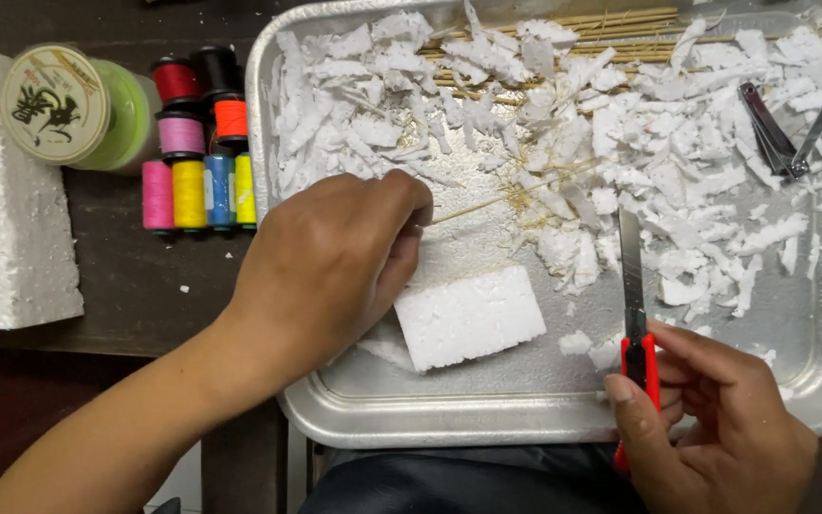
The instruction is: The person is carving a piece of styrofoam into a cylindrical shape and inserting a wooden skewer through it to create a fishing float body.
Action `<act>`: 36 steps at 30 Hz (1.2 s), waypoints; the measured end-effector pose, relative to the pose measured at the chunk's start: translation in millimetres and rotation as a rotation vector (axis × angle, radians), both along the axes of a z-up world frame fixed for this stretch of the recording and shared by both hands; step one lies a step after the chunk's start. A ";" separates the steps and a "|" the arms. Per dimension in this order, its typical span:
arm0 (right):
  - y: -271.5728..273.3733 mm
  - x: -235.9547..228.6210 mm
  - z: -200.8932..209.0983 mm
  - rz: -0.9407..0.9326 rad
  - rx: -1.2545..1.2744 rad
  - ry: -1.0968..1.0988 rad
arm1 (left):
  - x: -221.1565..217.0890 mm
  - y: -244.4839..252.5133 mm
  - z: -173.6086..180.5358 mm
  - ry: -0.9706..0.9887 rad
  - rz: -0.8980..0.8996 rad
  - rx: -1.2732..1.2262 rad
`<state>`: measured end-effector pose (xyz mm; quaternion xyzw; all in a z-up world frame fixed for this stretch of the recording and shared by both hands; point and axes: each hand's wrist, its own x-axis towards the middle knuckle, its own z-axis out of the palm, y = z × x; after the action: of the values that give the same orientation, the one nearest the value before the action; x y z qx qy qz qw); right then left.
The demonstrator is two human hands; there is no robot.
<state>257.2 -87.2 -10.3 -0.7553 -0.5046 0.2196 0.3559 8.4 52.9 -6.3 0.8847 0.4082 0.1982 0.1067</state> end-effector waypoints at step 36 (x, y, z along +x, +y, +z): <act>39.9 -0.2 2.0 0.644 0.342 -0.406 | 32.0 -59.3 -0.9 -0.016 0.173 0.098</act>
<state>257.0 -47.3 -8.3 -0.5169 -0.8041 0.0792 0.2826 40.4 -6.5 -7.2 0.8489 0.4718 0.2333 0.0488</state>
